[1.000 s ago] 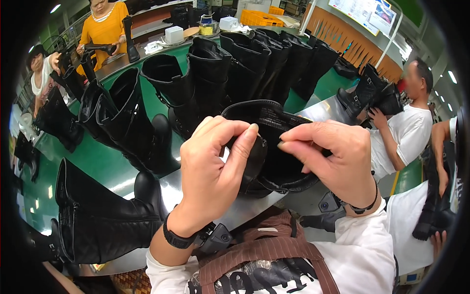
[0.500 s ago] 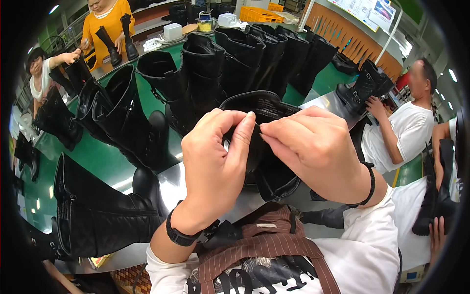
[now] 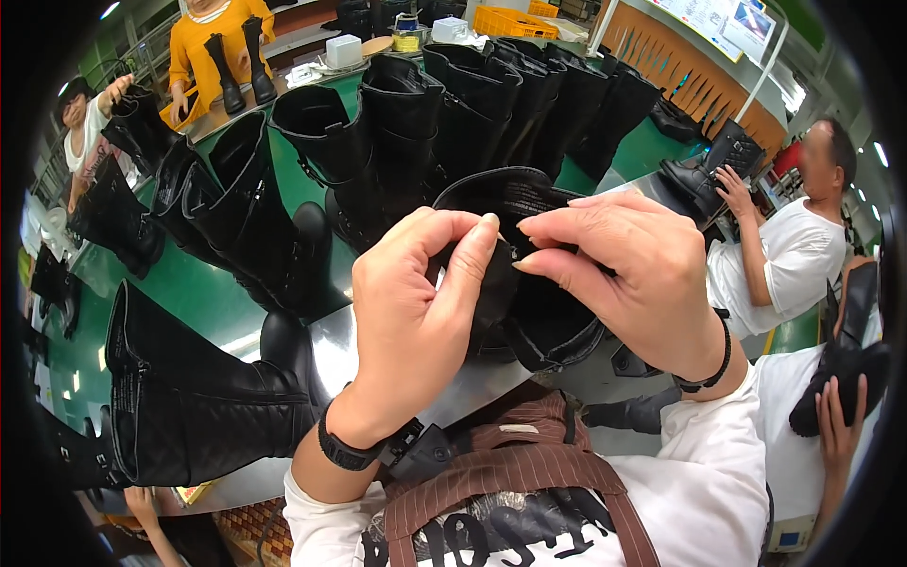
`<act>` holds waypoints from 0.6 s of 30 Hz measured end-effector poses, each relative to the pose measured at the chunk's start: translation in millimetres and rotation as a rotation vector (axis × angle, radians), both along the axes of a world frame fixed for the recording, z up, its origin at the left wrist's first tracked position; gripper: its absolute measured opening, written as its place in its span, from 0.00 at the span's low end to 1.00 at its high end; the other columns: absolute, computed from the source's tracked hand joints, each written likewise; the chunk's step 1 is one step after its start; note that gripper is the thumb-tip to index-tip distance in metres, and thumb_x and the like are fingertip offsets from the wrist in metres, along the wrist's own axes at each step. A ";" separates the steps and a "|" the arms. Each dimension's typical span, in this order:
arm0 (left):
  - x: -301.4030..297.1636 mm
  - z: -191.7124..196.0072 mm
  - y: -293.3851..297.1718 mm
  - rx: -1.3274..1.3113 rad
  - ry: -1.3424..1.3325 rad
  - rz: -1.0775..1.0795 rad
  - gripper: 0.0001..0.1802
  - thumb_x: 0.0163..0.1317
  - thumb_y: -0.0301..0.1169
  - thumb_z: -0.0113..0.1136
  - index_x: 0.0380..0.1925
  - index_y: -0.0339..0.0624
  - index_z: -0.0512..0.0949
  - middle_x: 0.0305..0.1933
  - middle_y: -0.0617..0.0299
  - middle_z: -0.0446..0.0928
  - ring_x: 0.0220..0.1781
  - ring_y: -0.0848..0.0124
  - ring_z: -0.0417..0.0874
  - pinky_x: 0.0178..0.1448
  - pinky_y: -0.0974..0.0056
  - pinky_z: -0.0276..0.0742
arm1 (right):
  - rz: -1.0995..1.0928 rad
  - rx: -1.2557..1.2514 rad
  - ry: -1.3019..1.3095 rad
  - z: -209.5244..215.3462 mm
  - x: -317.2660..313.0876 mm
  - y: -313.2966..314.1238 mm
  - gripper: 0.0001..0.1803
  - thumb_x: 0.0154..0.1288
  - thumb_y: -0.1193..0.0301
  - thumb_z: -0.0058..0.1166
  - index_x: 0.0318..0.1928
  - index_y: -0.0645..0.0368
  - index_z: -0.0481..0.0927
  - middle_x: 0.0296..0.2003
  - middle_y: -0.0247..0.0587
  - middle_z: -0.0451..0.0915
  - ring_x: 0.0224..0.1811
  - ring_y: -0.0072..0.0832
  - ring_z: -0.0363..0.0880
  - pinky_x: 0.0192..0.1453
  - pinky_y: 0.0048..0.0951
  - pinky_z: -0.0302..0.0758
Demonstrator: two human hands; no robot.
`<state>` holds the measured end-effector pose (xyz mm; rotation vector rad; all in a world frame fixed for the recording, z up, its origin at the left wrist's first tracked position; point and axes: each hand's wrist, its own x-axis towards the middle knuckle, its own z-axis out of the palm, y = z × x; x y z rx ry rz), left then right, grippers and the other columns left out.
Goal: The recorder is inspecting and cleaning black boots on an assembly line.
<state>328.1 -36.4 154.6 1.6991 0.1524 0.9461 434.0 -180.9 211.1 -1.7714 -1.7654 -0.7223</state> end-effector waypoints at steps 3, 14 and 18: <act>3.2 -0.4 -3.5 0.054 -0.025 0.028 0.06 0.62 0.26 0.62 0.31 0.34 0.81 0.21 0.62 0.72 0.22 0.76 0.68 0.26 0.69 0.60 | 0.001 -0.024 -0.088 -1.1 2.7 0.6 0.09 0.51 0.72 0.66 0.32 0.60 0.80 0.22 0.36 0.80 0.27 0.31 0.82 0.39 0.31 0.79; -6.9 -2.9 -0.6 0.216 -0.057 0.026 0.04 0.62 0.25 0.61 0.29 0.35 0.79 0.25 0.61 0.73 0.26 0.74 0.70 0.30 0.69 0.63 | -0.142 0.133 0.242 0.3 5.5 -9.5 0.03 0.67 0.78 0.47 0.35 0.62 0.74 0.28 0.38 0.77 0.25 0.27 0.75 0.34 0.28 0.75; -21.7 -2.7 7.6 0.070 -0.102 -0.238 0.03 0.61 0.23 0.59 0.29 0.34 0.77 0.35 0.60 0.73 0.30 0.75 0.72 0.35 0.71 0.67 | -0.001 0.576 0.413 5.9 35.3 -33.3 0.11 0.73 0.71 0.40 0.36 0.64 0.73 0.22 0.36 0.76 0.25 0.19 0.72 0.40 0.21 0.74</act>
